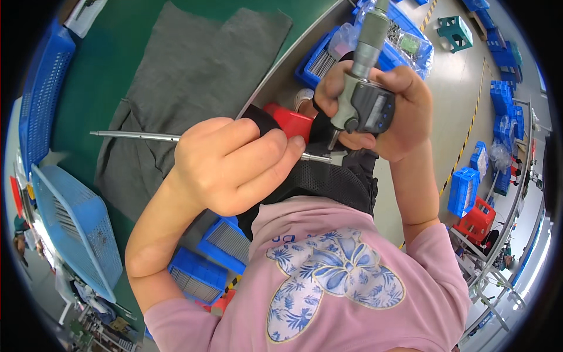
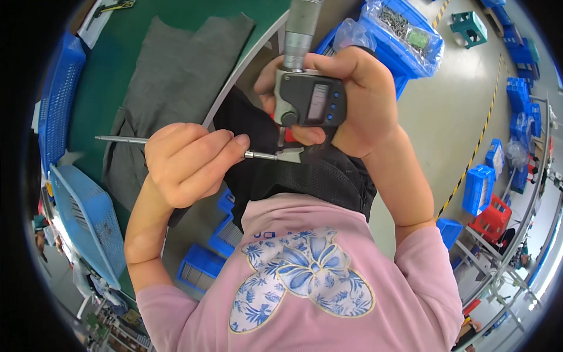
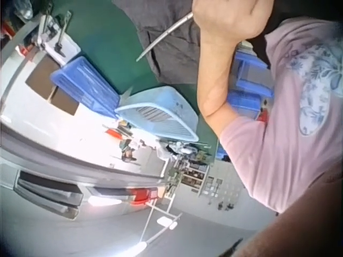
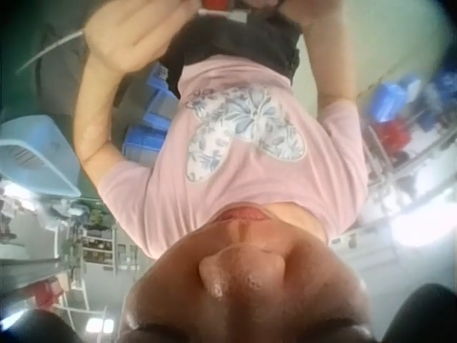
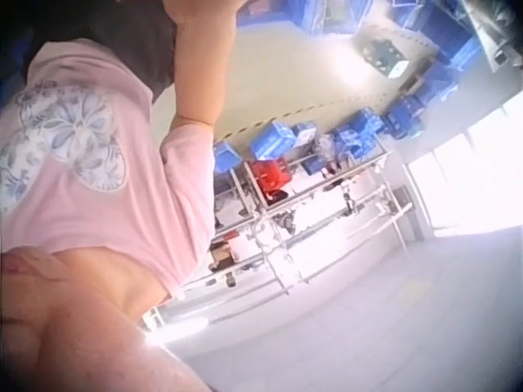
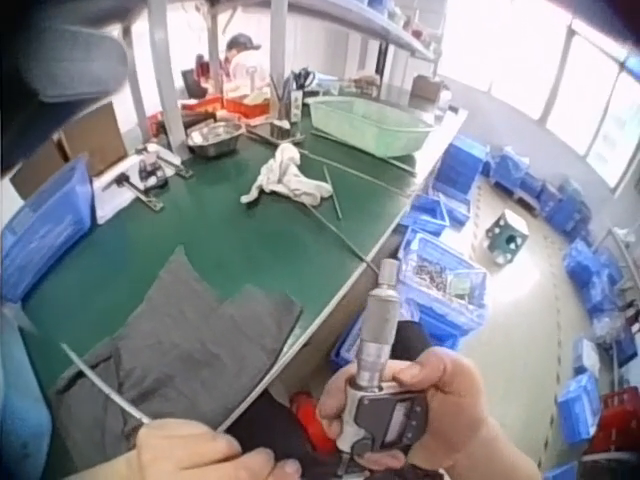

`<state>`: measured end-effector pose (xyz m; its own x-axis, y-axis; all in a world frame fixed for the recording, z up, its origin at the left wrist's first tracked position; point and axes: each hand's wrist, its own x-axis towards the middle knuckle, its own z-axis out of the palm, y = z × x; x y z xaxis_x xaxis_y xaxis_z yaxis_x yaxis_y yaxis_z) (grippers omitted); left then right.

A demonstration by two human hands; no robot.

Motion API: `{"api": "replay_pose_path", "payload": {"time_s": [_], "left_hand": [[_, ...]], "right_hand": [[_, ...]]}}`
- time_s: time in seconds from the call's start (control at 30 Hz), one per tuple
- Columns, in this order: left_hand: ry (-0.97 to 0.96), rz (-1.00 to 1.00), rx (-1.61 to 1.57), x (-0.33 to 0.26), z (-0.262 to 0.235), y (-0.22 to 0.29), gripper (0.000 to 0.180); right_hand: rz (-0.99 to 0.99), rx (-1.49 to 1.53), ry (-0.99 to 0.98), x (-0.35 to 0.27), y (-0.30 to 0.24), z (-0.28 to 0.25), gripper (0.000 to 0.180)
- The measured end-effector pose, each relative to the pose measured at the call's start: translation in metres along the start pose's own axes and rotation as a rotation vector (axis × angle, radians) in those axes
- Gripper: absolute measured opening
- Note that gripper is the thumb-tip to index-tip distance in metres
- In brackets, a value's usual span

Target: The recorder uses a digital micrometer to measure the diameter of metal rods and a small file to smooth the ends.

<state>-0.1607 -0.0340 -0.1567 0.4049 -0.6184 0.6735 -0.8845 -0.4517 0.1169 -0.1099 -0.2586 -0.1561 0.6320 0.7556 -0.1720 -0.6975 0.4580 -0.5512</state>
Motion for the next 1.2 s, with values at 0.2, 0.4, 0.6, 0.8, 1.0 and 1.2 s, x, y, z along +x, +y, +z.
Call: {"api": "replay_pose_path", "payload": {"time_s": [0.2,0.4,0.6,0.8,1.0,1.2], "left_hand": [[-0.026,0.0,-0.054,0.004,0.002,0.005,0.024],[-0.048,0.003,-0.083,0.001,0.001,0.004,0.024],[-0.064,0.015,-0.092,0.001,-0.001,0.002,0.025],[-0.071,0.025,-0.09,0.001,-0.001,0.001,0.025],[-0.059,0.028,-0.076,0.001,0.0,0.002,0.023],[-0.06,0.024,-0.077,0.001,0.001,0.002,0.023]], "right_hand": [[0.047,0.039,0.041,0.005,0.01,0.007,0.075],[0.107,0.117,0.145,0.009,0.015,0.013,0.07],[0.133,0.11,0.18,0.01,0.016,0.016,0.07],[0.115,0.095,0.22,0.011,0.017,0.019,0.068],[0.133,0.195,0.269,0.012,0.018,0.019,0.064],[0.143,0.238,0.194,0.01,0.019,0.016,0.07]]}}
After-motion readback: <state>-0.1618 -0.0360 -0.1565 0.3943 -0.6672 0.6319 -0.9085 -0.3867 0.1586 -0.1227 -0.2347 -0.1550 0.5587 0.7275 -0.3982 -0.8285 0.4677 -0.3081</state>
